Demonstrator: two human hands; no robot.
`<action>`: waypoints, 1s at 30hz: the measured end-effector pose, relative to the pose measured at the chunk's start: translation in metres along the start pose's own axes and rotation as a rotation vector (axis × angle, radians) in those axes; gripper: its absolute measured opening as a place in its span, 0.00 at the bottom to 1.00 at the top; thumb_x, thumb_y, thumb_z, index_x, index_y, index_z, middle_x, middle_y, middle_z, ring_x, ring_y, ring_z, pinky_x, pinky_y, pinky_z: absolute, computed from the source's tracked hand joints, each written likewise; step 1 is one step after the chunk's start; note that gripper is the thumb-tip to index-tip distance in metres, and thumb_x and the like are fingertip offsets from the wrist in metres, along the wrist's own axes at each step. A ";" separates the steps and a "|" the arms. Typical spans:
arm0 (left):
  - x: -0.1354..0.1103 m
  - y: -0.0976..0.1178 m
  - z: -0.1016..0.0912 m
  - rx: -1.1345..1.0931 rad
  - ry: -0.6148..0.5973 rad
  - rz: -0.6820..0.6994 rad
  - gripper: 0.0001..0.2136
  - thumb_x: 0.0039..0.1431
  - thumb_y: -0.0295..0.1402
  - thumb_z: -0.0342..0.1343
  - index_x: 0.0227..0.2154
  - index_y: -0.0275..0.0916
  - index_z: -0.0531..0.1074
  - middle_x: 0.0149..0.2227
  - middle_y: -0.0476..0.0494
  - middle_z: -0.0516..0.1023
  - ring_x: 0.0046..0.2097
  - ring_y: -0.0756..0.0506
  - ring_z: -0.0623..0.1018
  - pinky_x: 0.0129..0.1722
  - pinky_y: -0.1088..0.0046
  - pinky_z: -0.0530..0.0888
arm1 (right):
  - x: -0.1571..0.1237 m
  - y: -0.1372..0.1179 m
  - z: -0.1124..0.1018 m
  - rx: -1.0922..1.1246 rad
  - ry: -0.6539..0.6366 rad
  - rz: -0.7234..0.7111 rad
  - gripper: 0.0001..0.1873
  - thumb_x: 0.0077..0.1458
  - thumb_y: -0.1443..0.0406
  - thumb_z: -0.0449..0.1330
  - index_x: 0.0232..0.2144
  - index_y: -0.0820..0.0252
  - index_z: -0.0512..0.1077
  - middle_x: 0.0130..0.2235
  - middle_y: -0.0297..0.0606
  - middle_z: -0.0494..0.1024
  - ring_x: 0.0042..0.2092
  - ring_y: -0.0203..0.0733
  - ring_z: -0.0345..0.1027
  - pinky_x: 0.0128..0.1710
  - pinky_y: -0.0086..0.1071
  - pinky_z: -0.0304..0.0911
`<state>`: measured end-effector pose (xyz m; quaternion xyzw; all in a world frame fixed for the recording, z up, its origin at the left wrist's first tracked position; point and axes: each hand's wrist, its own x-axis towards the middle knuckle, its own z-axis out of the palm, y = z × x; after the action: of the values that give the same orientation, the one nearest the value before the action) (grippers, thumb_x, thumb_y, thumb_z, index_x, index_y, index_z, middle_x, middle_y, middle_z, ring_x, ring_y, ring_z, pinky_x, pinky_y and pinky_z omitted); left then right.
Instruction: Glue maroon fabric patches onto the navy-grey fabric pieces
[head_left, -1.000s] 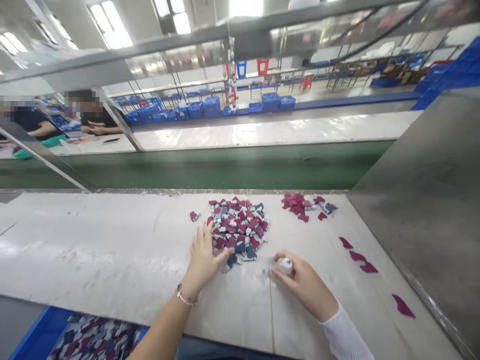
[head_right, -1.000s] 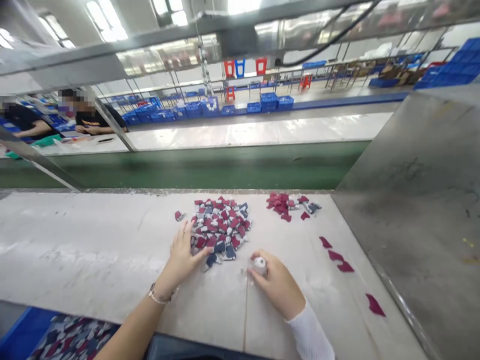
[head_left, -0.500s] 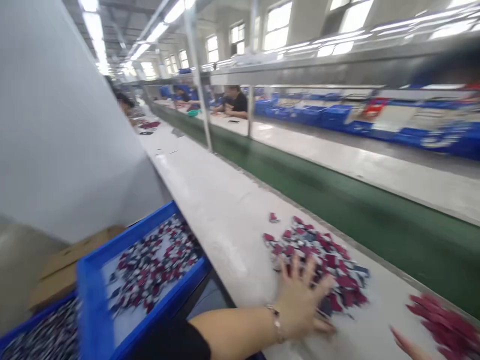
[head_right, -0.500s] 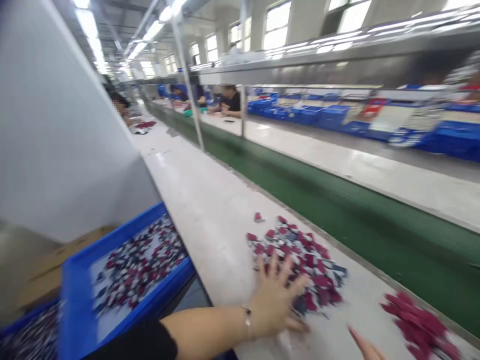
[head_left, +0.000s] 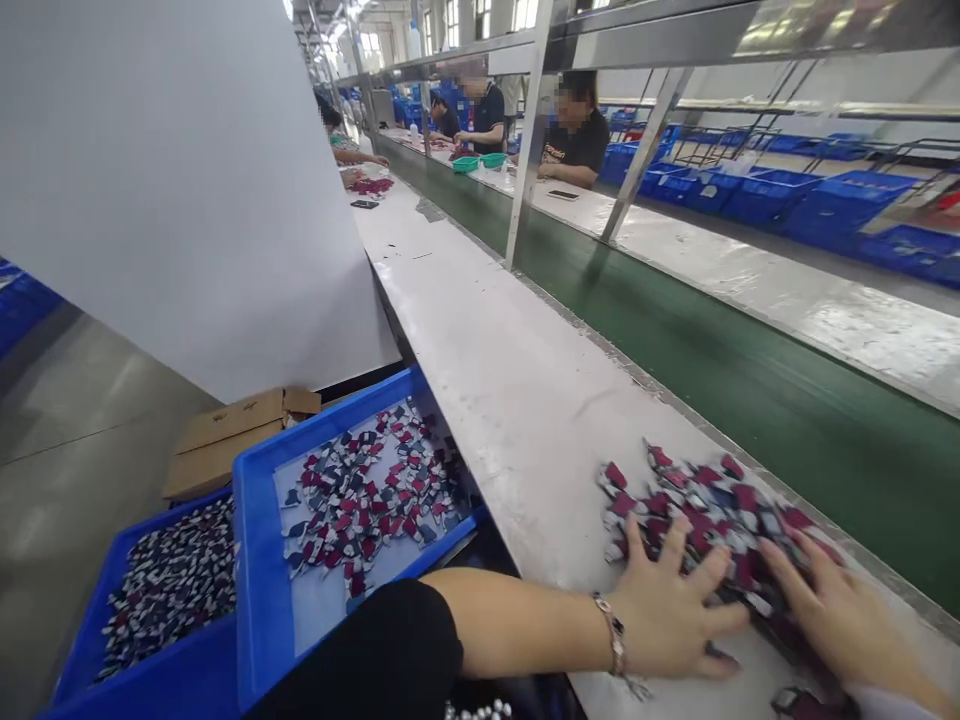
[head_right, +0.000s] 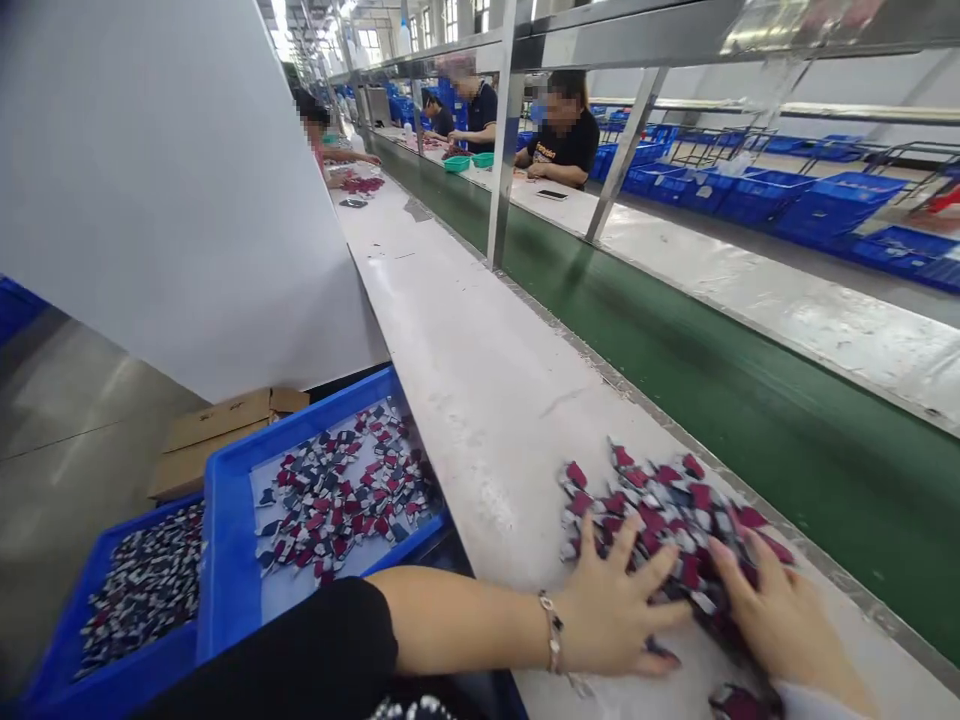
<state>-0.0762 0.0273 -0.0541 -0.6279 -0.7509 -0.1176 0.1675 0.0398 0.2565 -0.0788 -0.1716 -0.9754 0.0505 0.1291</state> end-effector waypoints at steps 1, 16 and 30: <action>-0.002 -0.011 0.006 -0.047 -0.003 -0.011 0.22 0.64 0.51 0.41 0.54 0.57 0.71 0.69 0.44 0.57 0.67 0.27 0.59 0.53 0.40 0.67 | 0.012 -0.010 0.007 -0.043 -0.043 0.001 0.23 0.61 0.66 0.45 0.48 0.55 0.78 0.50 0.70 0.72 0.40 0.64 0.74 0.43 0.60 0.62; -0.046 -0.161 0.013 -0.160 0.047 -0.139 0.32 0.58 0.58 0.52 0.62 0.49 0.63 0.71 0.41 0.50 0.69 0.26 0.51 0.63 0.41 0.52 | 0.154 -0.155 0.042 -0.207 -0.330 -0.052 0.27 0.63 0.65 0.44 0.62 0.47 0.64 0.67 0.49 0.57 0.58 0.68 0.59 0.45 0.57 0.65; -0.007 -0.284 0.005 -0.500 -0.160 -0.464 0.27 0.63 0.55 0.46 0.61 0.51 0.63 0.66 0.46 0.63 0.66 0.36 0.61 0.66 0.52 0.55 | 0.124 -0.228 0.018 0.075 -0.513 0.135 0.75 0.33 0.39 0.70 0.70 0.58 0.33 0.69 0.70 0.41 0.63 0.75 0.56 0.53 0.53 0.62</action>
<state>-0.3549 -0.0290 -0.0514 -0.4695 -0.8324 -0.2829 -0.0820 -0.1508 0.0852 -0.0340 -0.2132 -0.9600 0.1368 -0.1195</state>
